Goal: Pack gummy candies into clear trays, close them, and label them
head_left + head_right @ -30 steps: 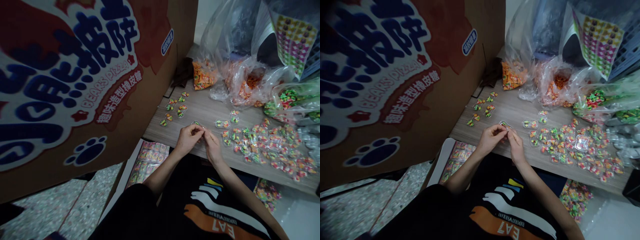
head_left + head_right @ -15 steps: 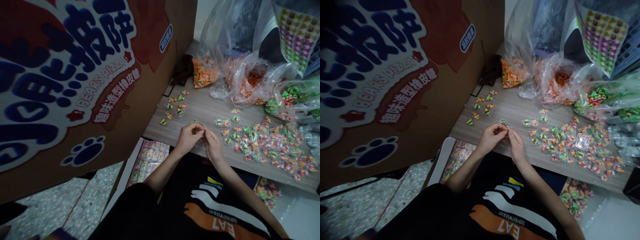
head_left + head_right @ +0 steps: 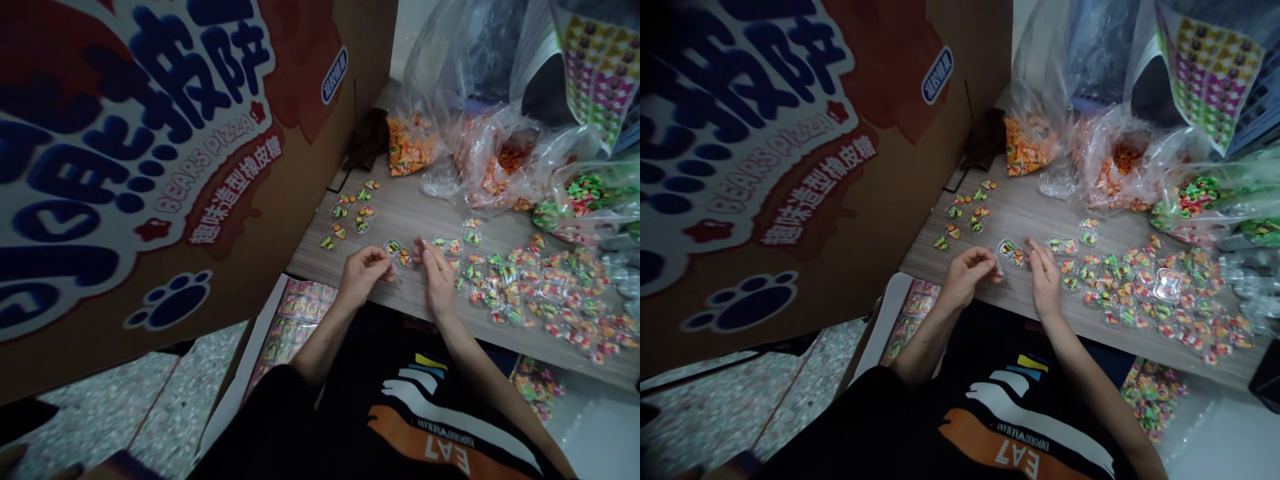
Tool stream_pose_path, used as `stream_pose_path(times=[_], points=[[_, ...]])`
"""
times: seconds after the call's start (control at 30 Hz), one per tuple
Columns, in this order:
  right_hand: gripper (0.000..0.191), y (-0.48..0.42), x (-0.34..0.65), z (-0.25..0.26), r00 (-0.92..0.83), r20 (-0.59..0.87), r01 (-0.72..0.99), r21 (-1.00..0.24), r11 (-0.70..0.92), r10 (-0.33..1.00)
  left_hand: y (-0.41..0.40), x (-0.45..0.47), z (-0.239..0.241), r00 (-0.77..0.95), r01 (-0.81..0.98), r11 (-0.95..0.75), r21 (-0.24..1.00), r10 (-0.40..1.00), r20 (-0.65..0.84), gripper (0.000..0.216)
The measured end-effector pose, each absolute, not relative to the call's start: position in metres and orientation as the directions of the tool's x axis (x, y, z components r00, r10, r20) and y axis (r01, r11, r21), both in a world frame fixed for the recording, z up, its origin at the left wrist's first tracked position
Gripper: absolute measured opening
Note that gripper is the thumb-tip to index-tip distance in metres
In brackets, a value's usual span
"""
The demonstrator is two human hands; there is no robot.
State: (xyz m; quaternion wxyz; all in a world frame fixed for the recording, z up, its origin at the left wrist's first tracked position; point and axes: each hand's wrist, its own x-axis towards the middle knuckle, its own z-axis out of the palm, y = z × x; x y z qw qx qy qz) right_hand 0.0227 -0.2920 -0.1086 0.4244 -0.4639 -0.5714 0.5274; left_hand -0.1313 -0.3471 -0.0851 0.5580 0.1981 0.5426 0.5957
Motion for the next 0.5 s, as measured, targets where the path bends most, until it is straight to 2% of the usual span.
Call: stream_pose_path(times=[0.1,0.17,0.33,0.5], points=[[0.04,-0.281,0.025,-0.113,-0.389,0.198,0.36,-0.866,0.347,0.9,-0.358,-0.152,-0.084,-0.306,-0.495,0.223,0.84,0.86,-0.409,0.031],[0.042,-0.276,0.023,-0.123,-0.527,0.239,0.456,-0.731,0.509,0.816,-0.365,-0.162,-0.085,-0.296,-0.505,0.238,0.83,0.855,-0.425,0.033],[0.048,-0.275,0.013,-0.148,-0.691,0.183,0.522,-0.543,0.658,0.699,-0.375,-0.167,-0.095,-0.279,-0.508,0.257,0.822,0.854,-0.44,0.036],[0.064,-0.283,0.009,-0.142,-0.792,0.084,0.536,-0.377,0.755,0.604,-0.377,-0.165,-0.103,-0.269,-0.508,0.261,0.821,0.857,-0.439,0.037]])
